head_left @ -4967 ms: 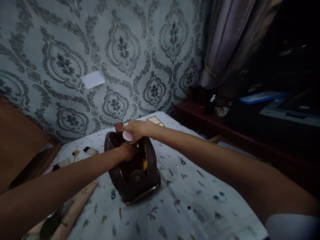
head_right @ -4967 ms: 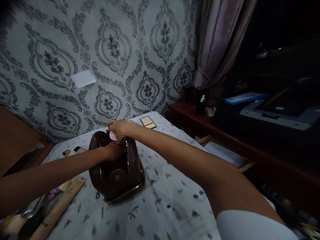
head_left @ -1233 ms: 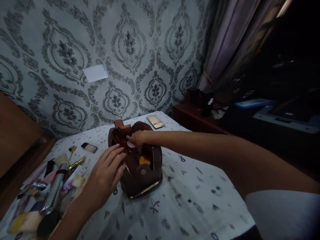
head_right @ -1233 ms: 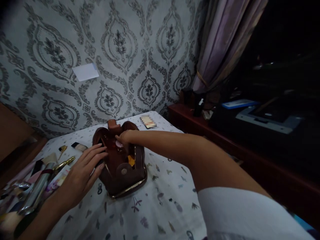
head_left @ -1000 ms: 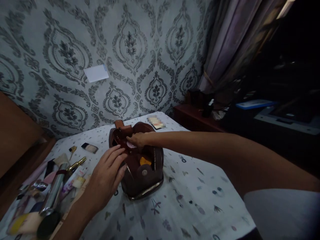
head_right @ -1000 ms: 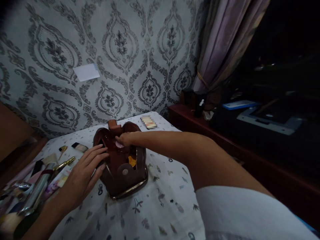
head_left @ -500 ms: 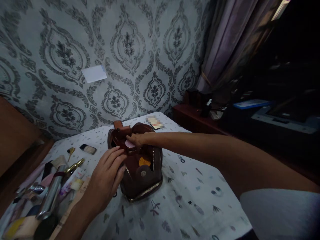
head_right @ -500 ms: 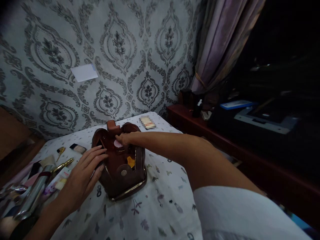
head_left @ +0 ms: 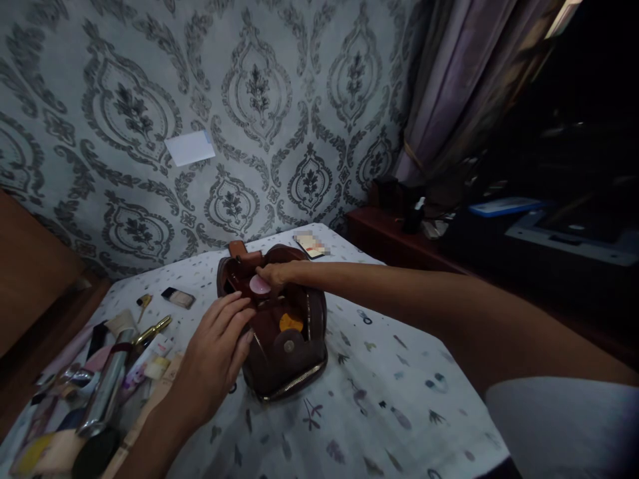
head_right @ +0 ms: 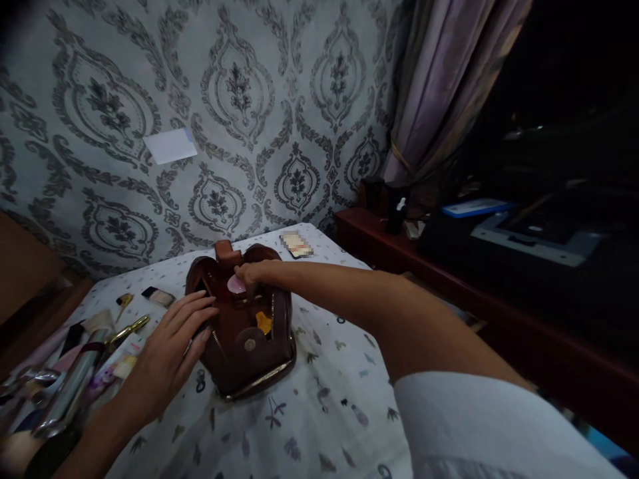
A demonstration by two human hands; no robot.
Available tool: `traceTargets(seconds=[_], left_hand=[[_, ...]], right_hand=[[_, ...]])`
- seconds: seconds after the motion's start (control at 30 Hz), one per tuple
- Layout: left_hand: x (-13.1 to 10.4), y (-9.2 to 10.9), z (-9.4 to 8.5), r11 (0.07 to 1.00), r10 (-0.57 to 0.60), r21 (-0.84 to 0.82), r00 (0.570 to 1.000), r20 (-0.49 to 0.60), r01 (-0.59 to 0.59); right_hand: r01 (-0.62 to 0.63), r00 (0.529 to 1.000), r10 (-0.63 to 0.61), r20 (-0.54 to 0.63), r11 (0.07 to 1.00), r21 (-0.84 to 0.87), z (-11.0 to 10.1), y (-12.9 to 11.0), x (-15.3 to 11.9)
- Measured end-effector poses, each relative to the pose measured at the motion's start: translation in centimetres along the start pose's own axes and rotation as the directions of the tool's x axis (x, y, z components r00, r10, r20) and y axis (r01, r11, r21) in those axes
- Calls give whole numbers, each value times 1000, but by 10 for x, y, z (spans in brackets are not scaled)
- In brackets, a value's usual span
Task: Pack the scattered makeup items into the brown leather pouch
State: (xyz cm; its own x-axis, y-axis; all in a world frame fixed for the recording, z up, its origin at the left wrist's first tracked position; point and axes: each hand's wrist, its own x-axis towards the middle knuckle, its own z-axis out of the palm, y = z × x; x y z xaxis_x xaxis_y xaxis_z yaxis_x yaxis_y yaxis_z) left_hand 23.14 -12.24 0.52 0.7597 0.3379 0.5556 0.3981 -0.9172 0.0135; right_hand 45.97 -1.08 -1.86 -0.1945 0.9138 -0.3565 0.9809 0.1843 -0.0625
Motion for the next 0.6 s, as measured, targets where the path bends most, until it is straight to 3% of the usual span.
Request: traceTargets(seconds=[0.27,0.6], left_hand=[[1,1,-1,1000,2,-13,1000,-12,-3],[1,2,2,999,0,-36,999,-43,-1]], right_hand=[[-62,998,62,2,998,-4,5,-6,-1],[-40,999,40,-3,999,-16,0,-9,-15]])
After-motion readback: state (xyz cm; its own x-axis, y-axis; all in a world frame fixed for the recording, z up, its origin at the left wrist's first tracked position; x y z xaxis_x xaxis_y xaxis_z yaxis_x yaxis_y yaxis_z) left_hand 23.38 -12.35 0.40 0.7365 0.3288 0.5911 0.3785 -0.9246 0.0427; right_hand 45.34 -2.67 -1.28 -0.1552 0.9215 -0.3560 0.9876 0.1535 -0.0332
